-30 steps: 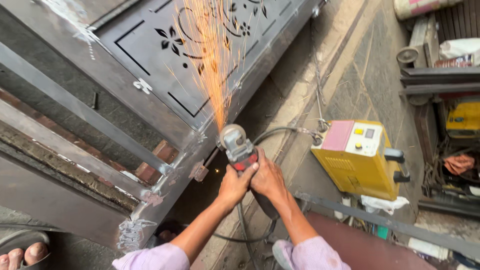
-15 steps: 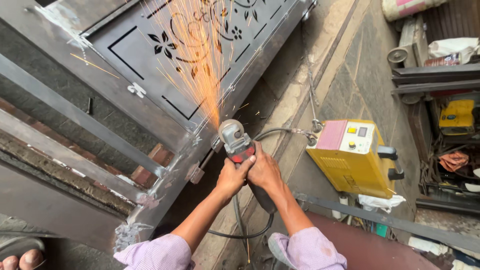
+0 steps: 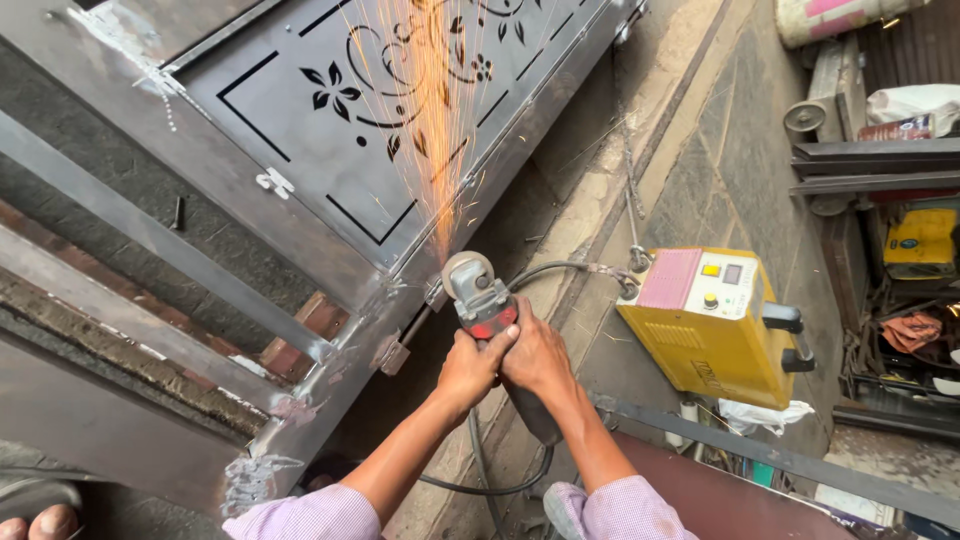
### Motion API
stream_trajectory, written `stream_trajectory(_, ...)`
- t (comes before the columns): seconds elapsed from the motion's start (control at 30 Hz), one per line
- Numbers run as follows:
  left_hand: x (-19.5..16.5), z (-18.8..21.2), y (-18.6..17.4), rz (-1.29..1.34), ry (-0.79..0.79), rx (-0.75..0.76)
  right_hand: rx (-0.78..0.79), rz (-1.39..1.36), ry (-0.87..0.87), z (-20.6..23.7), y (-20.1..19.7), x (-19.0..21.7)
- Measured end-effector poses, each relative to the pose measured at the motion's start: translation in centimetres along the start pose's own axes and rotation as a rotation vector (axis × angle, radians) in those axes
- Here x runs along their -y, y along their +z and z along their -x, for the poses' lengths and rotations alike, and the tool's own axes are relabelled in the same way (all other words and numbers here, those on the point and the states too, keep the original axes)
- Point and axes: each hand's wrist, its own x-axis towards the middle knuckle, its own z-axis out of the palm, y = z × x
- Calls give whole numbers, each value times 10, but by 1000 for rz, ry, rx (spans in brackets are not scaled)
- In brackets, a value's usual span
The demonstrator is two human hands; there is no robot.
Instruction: The person uses an angle grinder to grind weld seams and smooth the frame of a decorative metal gate panel, working along the edges and rails while sparks fly, repositioning the grinder to different joints around the gate.
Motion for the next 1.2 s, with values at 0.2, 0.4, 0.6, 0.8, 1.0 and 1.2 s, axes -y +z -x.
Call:
stream_trajectory(0.2, -4, 7, 1, 25, -49, 7, 34, 56, 41, 2, 0, -4)
stream_trajectory(0.4, 7, -2, 4, -34, -16, -22, -5, 0, 2, 3, 0, -4)
stream_trajectory(0.6, 10, 0, 6, -105, -34, -43, 39, 7, 24, 6, -2, -1)
stream_trajectory(0.8, 3, 2, 2, -92, -61, -32, 26, 8, -23, 2, 1, -3)
stream_trajectory(1.0, -11, 0, -2, 30, 1, 28, -2, 1, -24, -4, -5, 2)
stream_trajectory(1.2, -6, 5, -1, -10, -14, -16, 13, -14, -3, -1, -2, 1)
